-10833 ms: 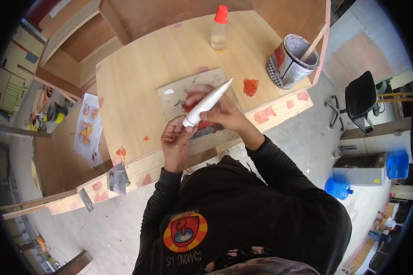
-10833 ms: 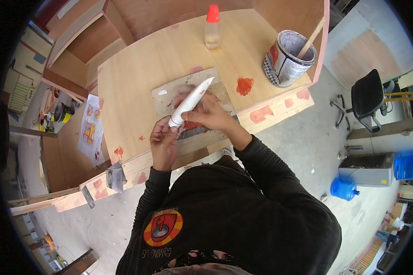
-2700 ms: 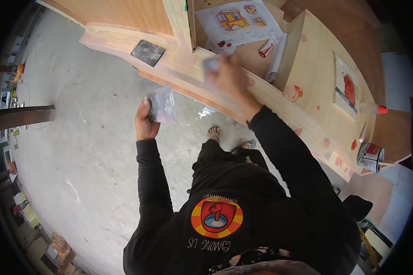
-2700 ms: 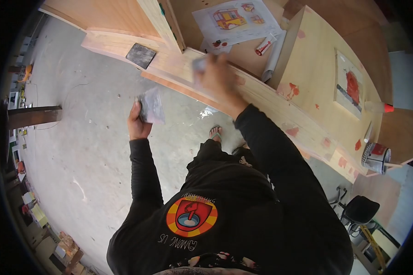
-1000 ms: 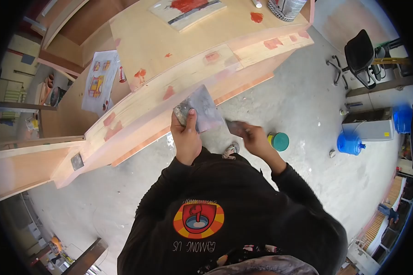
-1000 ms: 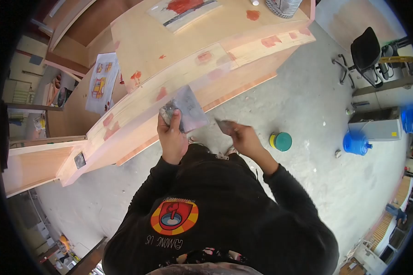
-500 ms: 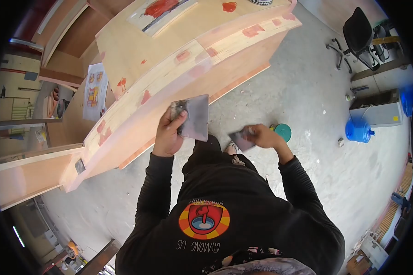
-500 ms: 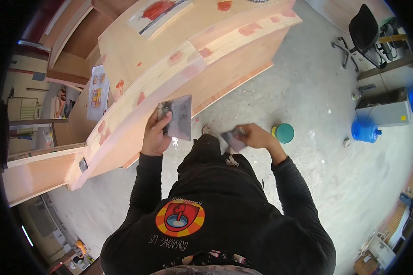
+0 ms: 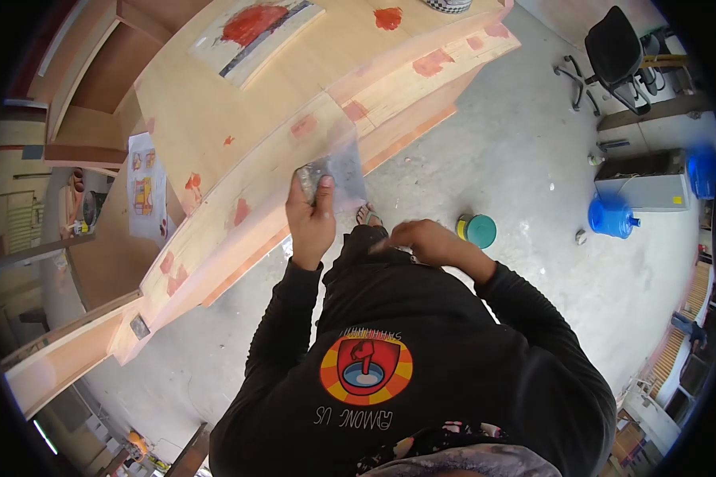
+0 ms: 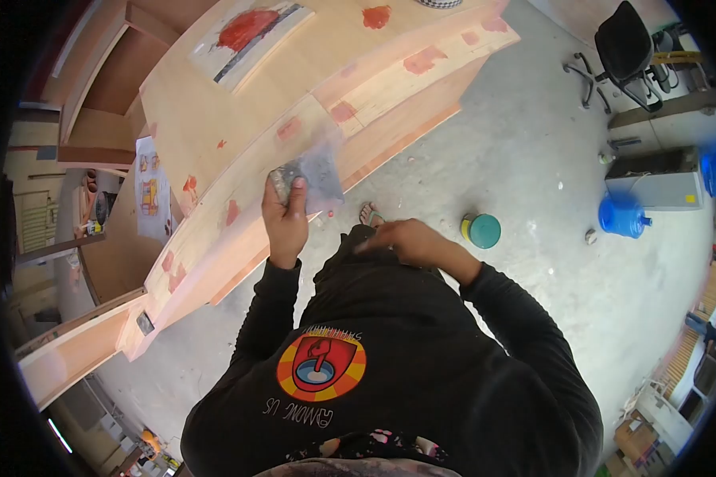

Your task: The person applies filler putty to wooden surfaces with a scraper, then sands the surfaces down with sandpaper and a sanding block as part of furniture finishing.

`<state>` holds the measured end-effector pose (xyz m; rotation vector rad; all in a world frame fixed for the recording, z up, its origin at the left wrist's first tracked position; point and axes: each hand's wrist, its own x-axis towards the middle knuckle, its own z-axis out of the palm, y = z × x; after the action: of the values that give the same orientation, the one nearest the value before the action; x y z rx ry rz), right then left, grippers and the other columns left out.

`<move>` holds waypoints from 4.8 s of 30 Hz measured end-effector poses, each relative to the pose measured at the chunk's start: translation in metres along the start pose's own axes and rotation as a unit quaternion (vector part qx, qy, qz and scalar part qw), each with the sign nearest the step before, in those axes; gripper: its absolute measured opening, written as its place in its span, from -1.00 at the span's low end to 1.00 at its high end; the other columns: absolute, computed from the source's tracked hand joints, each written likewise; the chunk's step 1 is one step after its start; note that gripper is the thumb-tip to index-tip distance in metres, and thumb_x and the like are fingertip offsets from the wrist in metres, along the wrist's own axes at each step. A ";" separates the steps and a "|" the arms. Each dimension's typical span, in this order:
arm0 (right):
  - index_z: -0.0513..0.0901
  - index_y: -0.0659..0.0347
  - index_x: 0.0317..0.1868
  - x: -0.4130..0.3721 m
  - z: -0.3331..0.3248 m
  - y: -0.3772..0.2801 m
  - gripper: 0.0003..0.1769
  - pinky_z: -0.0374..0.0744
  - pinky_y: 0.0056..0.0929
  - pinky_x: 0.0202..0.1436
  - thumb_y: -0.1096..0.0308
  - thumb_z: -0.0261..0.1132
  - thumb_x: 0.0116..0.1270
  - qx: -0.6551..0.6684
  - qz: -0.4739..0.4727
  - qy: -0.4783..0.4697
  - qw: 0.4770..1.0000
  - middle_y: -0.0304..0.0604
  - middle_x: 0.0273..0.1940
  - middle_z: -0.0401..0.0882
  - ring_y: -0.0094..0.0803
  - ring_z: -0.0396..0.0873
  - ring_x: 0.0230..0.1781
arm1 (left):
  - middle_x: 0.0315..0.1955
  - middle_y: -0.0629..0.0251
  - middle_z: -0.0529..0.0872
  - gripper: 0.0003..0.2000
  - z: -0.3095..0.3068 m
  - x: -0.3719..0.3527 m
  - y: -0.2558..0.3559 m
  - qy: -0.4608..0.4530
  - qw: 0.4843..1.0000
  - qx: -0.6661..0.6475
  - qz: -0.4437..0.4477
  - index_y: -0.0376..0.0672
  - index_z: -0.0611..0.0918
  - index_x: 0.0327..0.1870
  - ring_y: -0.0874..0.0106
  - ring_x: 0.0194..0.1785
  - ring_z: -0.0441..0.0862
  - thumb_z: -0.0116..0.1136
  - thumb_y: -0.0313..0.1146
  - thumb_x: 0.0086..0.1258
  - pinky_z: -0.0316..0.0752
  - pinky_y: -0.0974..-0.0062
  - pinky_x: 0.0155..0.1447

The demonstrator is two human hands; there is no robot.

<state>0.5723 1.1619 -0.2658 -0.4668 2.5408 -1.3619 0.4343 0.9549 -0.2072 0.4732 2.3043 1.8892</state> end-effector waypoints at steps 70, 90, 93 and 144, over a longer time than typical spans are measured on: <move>0.38 -0.08 0.41 0.066 -0.174 0.187 -0.29 0.36 0.17 0.12 0.41 0.26 0.19 -0.296 0.217 0.182 0.912 0.03 0.33 0.25 0.08 0.19 0.37 | 0.02 0.27 0.62 -0.69 0.170 0.136 0.008 0.150 0.952 -0.210 -0.163 -0.33 0.50 0.21 0.49 0.06 0.56 0.10 -0.37 0.56 0.52 0.42 0.18; 0.54 -0.05 0.14 0.033 -0.356 0.312 -0.63 0.44 0.26 0.13 0.37 0.16 0.32 -0.324 0.503 0.365 0.714 -0.02 0.23 0.41 0.11 0.37 0.21 | 0.02 0.19 0.61 -0.71 0.155 0.159 -0.016 0.140 0.959 -0.156 -0.193 -0.38 0.52 0.12 0.45 0.04 0.53 0.09 -0.34 0.56 0.42 0.46 0.20; 0.49 -0.18 0.31 0.054 -0.272 0.270 -0.38 0.38 0.31 0.17 0.45 0.23 0.21 -0.339 0.378 0.278 0.815 -0.04 0.30 0.35 0.14 0.27 0.33 | 0.05 0.23 0.60 -0.64 0.166 0.161 -0.028 0.157 0.964 -0.137 -0.163 -0.31 0.53 0.18 0.40 0.09 0.57 0.17 -0.25 0.52 0.54 0.42 0.15; 0.37 0.07 0.47 0.020 -0.422 0.258 -0.50 0.54 -0.14 0.23 0.31 0.06 0.56 0.374 0.160 0.000 0.914 -0.05 0.04 0.58 -0.16 0.62 -0.03 | 0.10 0.21 0.65 -0.66 0.348 0.186 0.062 0.221 0.783 -0.519 -0.263 -0.30 0.49 0.24 0.33 0.18 0.61 0.06 -0.43 0.49 0.45 0.31 0.31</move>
<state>0.3669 1.6122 -0.2515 0.0944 1.7628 -2.0017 0.3700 1.3495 -0.2019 -0.7229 0.9521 2.6307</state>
